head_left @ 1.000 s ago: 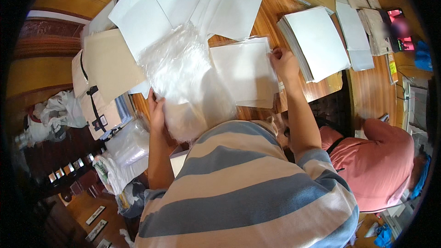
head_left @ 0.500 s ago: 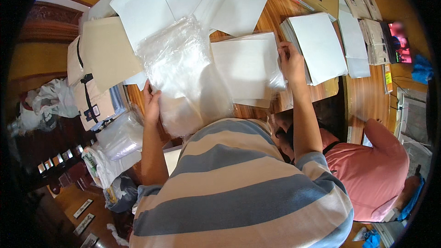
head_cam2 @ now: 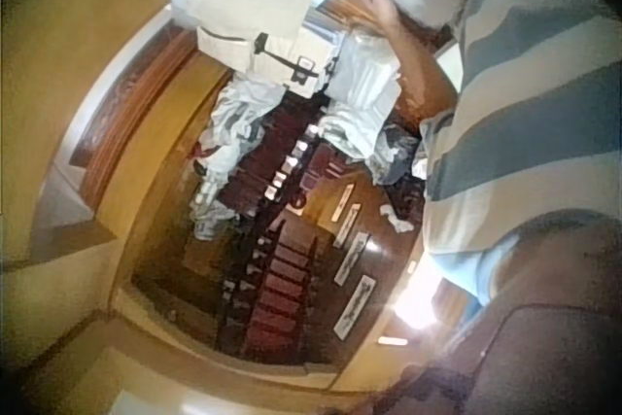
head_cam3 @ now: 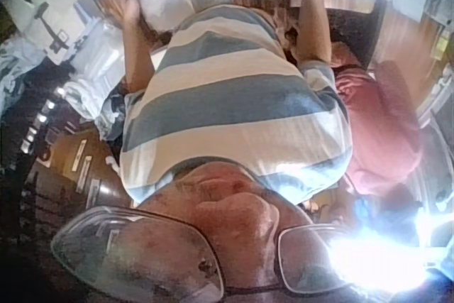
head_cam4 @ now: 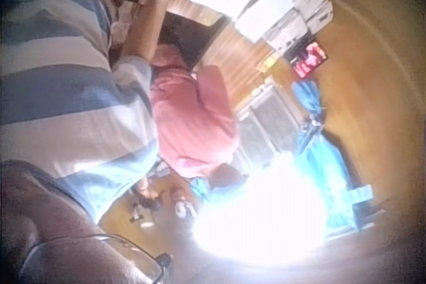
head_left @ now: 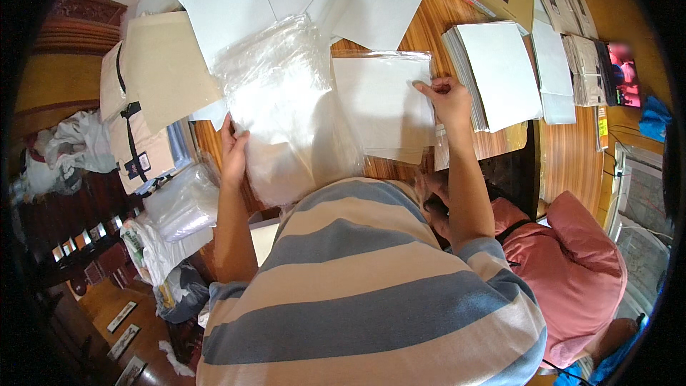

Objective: The person picks up white rectangular sheets from a table and inserts them one at a time into a clear plastic bag, then stacks the filled bag with others.

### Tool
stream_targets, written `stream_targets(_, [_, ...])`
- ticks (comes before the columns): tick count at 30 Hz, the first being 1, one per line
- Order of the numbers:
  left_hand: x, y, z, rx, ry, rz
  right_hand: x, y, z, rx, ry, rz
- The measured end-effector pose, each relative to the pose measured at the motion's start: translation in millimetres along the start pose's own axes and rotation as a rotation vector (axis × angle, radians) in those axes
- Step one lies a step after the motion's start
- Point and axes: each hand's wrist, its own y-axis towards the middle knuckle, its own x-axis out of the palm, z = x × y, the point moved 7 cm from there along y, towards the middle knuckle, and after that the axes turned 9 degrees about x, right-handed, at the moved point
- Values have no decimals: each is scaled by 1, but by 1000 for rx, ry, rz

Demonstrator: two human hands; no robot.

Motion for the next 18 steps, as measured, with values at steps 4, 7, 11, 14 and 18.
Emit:
stream_targets(4, [2, 0, 3, 2, -30, 12, 8, 16, 18, 74, 81, -74])
stream_targets(7, [4, 2, 3, -11, -34, -8, 15, 29, 41, 129, 250, -212])
stream_targets(11, [0, 2, -4, -1, -55, -13, 4, 27, 20, 122, 301, -386])
stream_targets(14, [-4, 3, -14, -34, -99, -36, -14, 31, -7, -3, 161, -348])
stream_targets(18, [-5, 3, -10, -4, -27, -27, -43, 34, -78, -208, -20, -301])
